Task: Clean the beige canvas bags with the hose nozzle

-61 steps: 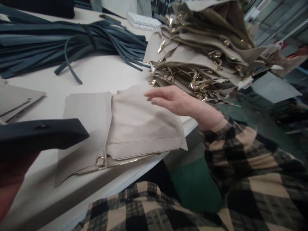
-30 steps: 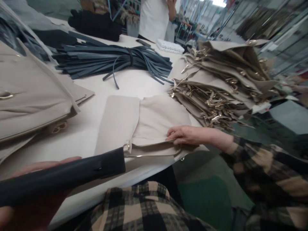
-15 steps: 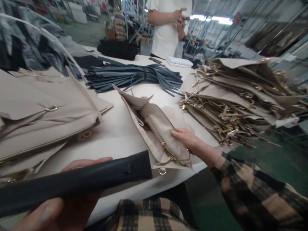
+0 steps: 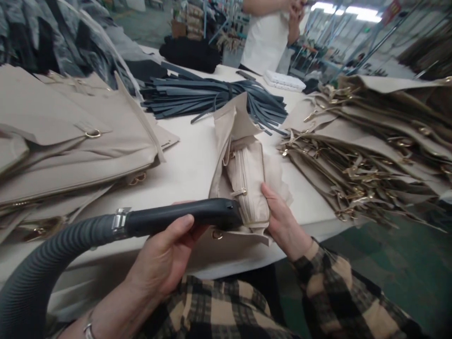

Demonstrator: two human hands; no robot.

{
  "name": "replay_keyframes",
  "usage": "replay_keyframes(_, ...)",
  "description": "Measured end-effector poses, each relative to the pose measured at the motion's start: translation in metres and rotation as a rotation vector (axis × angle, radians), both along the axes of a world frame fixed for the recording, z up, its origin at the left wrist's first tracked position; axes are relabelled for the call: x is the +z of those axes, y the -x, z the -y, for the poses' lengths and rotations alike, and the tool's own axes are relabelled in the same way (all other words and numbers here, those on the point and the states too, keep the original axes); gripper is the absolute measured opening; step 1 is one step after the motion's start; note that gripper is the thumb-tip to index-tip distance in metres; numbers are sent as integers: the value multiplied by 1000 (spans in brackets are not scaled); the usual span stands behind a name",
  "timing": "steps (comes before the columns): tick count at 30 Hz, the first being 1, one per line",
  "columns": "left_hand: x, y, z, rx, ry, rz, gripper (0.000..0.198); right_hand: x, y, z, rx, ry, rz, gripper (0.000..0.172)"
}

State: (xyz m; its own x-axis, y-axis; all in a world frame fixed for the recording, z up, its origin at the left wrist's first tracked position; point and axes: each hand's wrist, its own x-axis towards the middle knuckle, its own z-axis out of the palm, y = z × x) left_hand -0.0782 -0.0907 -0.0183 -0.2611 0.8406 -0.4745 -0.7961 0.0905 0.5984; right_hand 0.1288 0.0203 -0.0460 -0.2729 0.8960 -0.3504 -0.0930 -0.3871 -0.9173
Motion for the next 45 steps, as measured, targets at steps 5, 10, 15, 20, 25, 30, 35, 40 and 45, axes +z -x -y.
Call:
replay_keyframes(5,-3,1,7,-25,-20,15,37,-3,18,14,-85,129,-202,63)
replay_keyframes(10,5,-3,-5,67,-27,33,30,4,33,13,-311,274,-509,53)
replay_keyframes(15,7,-4,7,41,-32,81,28,8,40,11,-374,312,-525,48)
replay_keyframes(20,2,-4,15,23,33,131,28,13,46,19,-357,355,-438,46)
replay_keyframes(25,6,-4,3,99,-17,195,27,18,47,19,-424,319,-435,41)
replay_keyframes(30,22,-4,-11,191,-62,260,29,8,55,40,-423,217,-387,40)
replay_keyframes(35,30,3,-34,220,-105,258,9,4,62,65,-427,167,-358,45)
replay_keyframes(40,33,10,-53,288,-93,266,11,0,57,71,-309,84,-266,48)
replay_keyframes(45,48,8,-77,301,-143,316,11,-4,53,73,-34,-19,-156,44)
